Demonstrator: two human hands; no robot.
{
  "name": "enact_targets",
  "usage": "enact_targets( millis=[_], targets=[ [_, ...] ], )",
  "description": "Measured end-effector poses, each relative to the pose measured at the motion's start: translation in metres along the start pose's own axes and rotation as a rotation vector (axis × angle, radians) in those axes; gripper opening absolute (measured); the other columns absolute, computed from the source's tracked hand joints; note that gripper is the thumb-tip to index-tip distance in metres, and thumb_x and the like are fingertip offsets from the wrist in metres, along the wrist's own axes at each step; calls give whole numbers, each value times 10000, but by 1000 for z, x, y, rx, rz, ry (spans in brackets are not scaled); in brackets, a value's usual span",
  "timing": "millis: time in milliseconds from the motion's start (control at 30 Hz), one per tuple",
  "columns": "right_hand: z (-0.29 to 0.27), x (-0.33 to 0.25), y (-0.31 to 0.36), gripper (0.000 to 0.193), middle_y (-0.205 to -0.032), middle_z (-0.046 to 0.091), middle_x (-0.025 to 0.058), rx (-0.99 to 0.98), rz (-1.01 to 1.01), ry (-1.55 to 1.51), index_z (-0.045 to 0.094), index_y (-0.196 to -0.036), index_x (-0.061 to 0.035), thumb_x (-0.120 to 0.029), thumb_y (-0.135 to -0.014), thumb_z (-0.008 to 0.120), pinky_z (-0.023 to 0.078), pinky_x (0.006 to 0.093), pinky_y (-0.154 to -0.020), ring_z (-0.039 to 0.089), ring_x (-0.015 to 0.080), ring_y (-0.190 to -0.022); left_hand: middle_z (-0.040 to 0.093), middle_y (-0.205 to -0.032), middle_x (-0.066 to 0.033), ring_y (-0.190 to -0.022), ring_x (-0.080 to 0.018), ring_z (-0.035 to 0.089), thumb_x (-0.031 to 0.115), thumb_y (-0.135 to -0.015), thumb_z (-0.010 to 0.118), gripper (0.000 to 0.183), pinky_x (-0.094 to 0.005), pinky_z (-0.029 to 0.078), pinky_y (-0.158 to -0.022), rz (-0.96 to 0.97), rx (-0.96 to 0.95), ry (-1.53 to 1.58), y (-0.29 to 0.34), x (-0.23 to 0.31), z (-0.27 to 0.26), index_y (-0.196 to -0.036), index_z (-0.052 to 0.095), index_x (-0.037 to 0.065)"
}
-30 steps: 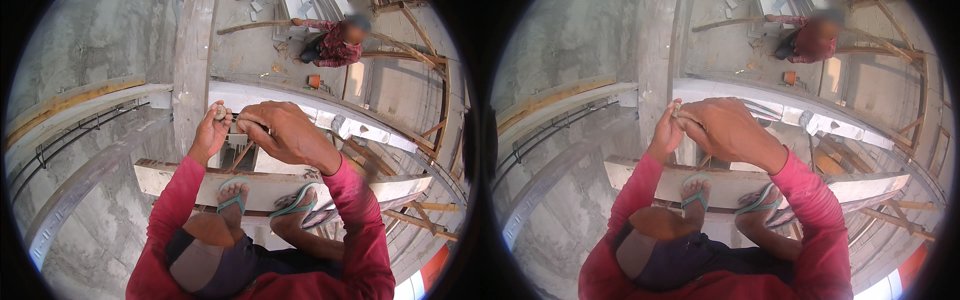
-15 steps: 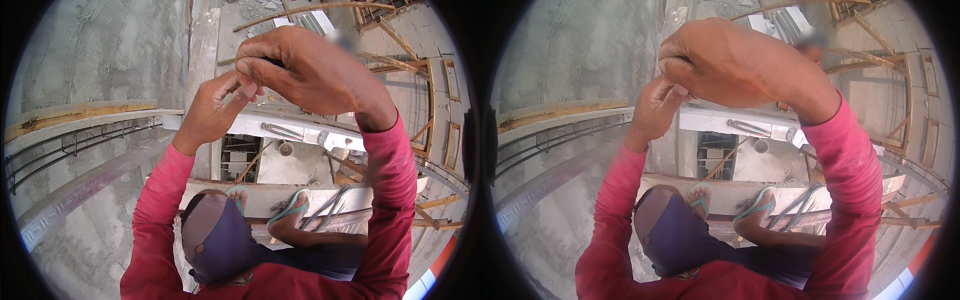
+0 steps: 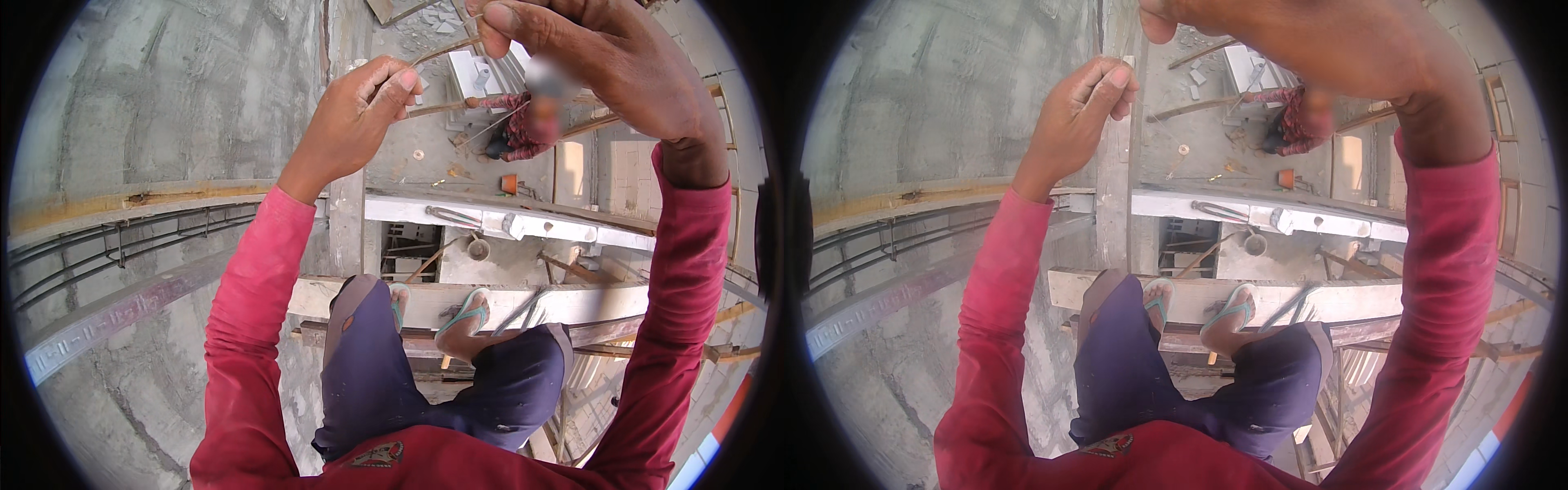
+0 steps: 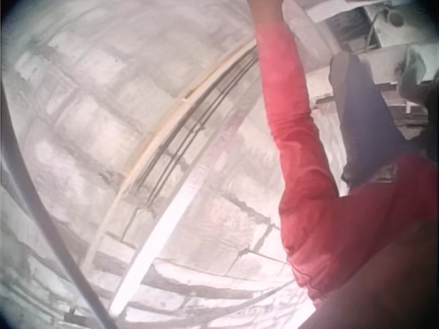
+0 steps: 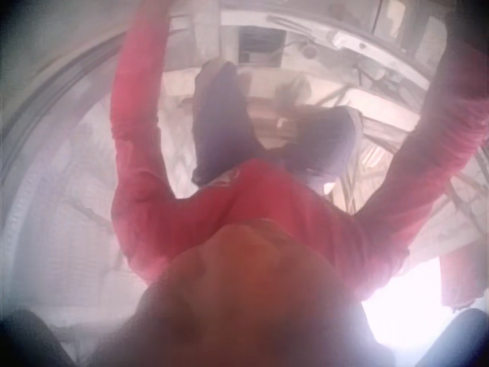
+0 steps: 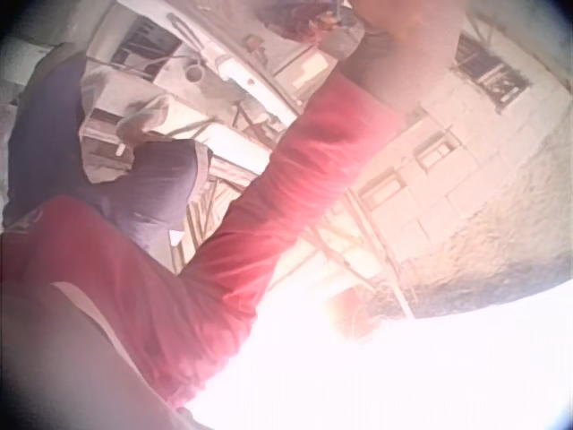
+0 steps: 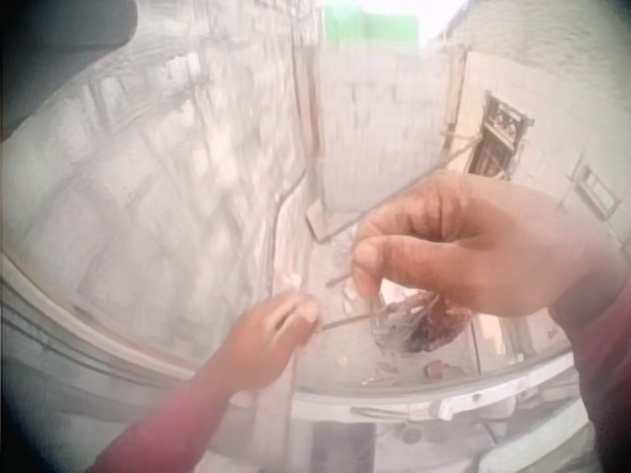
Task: The person strips insulation from electrical wires, twists the exposed strands, and secures them to a wooden beam using a nail. The person repeats this process for multiple wires while sitting on a scaffold in a construction area.
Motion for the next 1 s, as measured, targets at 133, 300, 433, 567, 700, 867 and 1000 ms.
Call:
enact_targets(
  millis=[133, 300, 433, 567, 700, 867, 1000],
  targets=[
    [-70, -59, 28, 352, -620, 492, -95, -38, -72, -46, 783, -1011, -74, -346, -1129, 591, 471, 239, -527, 491, 37, -551, 629, -901, -2, -792, -96, 569, 366, -1161, 522, 384, -272, 497, -755, -14, 42, 19, -15, 81, -31, -1046, 691, 41],
    [-137, -147, 79, 367, -591, 451, -106, -6, -90, -176, 787, -1024, -71, -375, -1124, 610, 430, 233, -486, 434, 37, -498, 651, -920, -8, -801, -98, 587, 360, -1157, 529, 374, -278, 505, -756, 53, 52, -45, -29, 210, -89, -1073, 696, 36],
    [-171, -218, 109, 376, -578, 448, -106, -52, -104, -154, 786, -1026, -67, -386, -1122, 613, 404, 232, -463, 430, 36, -479, 649, -911, -3, -804, -98, 590, 342, -1151, 544, 350, -277, 504, -755, 42, 16, -103, -28, 307, -130, -1070, 694, 36],
    [-209, -270, 141, 376, -576, 448, -106, -45, -171, -114, 785, -1028, -66, -387, -1121, 613, 395, 232, -458, 428, 36, -476, 645, -905, 1, -799, -99, 589, 329, -1150, 547, 337, -278, 503, -750, 3, 78, -69, -17, 380, -165, -1057, 686, 36],
    [-249, -315, 165, 373, -577, 448, -106, -3, -232, -82, 785, -1030, -67, -385, -1119, 613, 390, 233, -459, 425, 36, -477, 642, -893, 3, -792, -98, 587, 328, -1147, 552, 335, -276, 504, -739, -10, 93, -67, -4, 430, -193, -1048, 685, 36],
    [-306, -365, 200, 369, -579, 448, -105, 108, -302, -41, 785, -1033, -67, -383, -1118, 613, 383, 233, -460, 421, 36, -478, 640, -863, 6, -779, -91, 583, 343, -1139, 568, 345, -267, 498, -720, 24, 160, -95, 6, 493, -221, -1050, 696, 35],
    [-346, -399, 225, 366, -579, 448, -105, 211, -356, -12, 784, -1035, -68, -381, -1117, 613, 378, 234, -461, 417, 36, -479, 669, -914, -11, -801, -145, 613, 312, -1122, 599, 287, -311, 513, -729, 17, 194, -50, 10, 541, -256, -1032, 698, 58]
  ],
)
Point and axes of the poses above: each hand's wrist, its own y-axis away from the middle knuckle, its own z-axis out of the palm, x = y × z, the point moved 8 cm from there along -y, towards the middle knuckle
